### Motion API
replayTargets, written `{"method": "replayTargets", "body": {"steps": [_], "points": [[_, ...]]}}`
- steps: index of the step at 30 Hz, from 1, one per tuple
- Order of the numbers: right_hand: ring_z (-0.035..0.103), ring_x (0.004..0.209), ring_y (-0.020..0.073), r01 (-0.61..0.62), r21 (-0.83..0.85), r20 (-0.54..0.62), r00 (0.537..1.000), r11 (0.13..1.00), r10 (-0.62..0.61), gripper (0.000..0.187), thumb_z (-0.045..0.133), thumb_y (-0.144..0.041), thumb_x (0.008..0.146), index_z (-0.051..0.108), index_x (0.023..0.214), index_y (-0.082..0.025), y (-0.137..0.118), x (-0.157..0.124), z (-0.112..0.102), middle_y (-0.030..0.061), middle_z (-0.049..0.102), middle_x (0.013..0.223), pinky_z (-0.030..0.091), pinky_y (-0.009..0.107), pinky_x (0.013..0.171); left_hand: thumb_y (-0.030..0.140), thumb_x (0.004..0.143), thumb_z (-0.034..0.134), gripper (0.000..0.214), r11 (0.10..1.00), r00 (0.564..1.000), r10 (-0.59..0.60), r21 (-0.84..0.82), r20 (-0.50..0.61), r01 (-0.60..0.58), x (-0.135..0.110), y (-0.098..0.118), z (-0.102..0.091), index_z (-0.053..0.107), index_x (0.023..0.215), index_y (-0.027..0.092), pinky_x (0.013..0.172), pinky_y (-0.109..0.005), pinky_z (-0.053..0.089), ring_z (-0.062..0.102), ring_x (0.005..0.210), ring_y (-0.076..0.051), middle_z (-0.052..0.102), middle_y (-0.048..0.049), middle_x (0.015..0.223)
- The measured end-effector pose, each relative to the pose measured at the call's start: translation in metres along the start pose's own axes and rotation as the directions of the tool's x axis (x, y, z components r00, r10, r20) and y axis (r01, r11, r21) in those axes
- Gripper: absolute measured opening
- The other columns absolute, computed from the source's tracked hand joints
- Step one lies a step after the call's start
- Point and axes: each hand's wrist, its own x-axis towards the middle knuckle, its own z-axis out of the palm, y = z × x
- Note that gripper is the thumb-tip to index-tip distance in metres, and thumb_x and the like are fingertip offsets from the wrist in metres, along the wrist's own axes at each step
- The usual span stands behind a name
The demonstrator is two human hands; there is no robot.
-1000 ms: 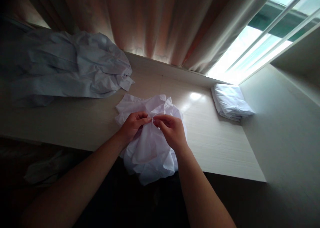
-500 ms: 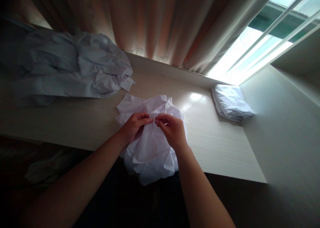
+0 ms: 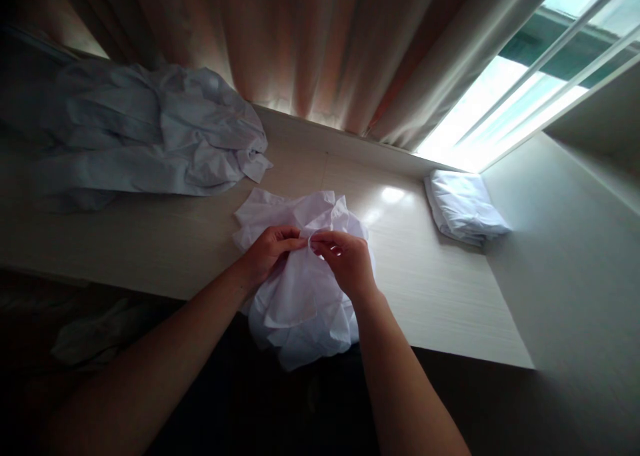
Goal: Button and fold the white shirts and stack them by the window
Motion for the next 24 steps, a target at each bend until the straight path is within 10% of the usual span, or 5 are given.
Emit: {"method": "replayTargets", "body": {"steps": [24], "points": [[0.065,0.063,0.011,-0.021,0.04,0.058,0.998,0.999,0.019,0.007,0.072,-0.024,0.081,0.077,0.085,-0.022,-0.0037,-0.0001,-0.0042,-0.0009,0.073,0.073,0.054,0.026,0.059,0.028,0.071,0.08,0.018,0.997,0.999,0.037,0.066,0.019,-0.039,-0.0014,-0.0002,-0.0021,0.074,0.079,0.014,0.064,-0.024,0.041,0.059,0.065,-0.011,0.068,-0.0022,0.075]]}}
